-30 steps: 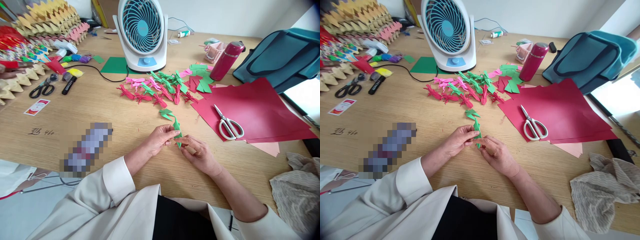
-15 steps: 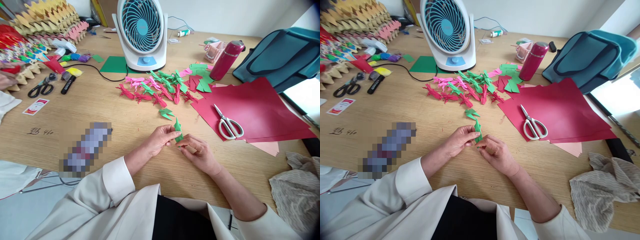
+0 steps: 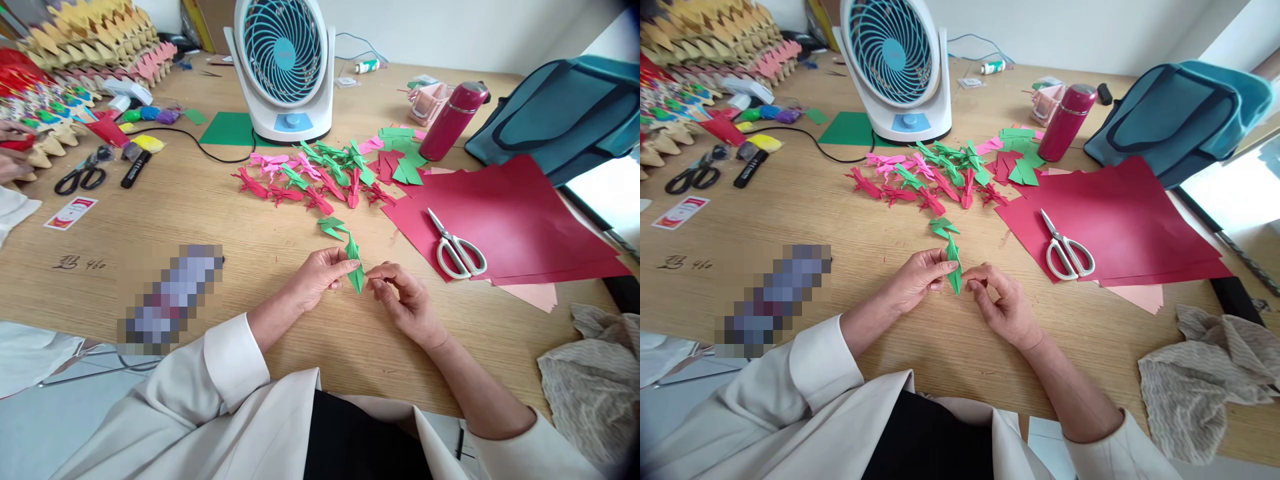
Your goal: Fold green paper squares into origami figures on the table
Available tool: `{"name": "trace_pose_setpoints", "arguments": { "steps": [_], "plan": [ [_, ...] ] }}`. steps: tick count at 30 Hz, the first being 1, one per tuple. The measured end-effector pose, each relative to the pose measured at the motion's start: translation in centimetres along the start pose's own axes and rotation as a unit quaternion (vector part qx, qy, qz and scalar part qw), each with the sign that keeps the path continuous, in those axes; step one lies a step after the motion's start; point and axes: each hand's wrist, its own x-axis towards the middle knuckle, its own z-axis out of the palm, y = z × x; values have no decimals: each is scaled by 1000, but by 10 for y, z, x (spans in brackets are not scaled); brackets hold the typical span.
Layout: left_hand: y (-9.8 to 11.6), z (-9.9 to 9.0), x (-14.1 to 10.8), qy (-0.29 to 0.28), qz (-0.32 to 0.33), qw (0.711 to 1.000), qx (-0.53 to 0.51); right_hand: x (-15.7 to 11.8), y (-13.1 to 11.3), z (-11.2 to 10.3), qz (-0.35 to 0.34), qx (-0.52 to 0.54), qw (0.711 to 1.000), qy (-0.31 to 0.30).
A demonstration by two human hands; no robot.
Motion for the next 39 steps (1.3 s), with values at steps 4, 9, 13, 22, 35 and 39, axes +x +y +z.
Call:
{"name": "trace_pose_setpoints", "arguments": {
  "steps": [4,9,13,22,35,39],
  "plan": [
    [-1,-1,1,-7,-5,1000,-13,3,1,2,-28,-29,998,-52],
    [-1,0,1,-29,-5,999,-22,5,-3,3,-42,-40,996,-70],
    [0,1,-1,-30,-18,999,-27,4,-3,3,-35,-27,997,-64],
    [-3,3,-1,-19,1,1000,-3,5,-5,3,-28,-15,998,-46],
    [-7,7,-2,-1,41,999,10,1,-1,8,54,44,998,13],
    [-9,8,-2,6,44,999,14,-1,2,11,75,54,995,41]
  ]
}}
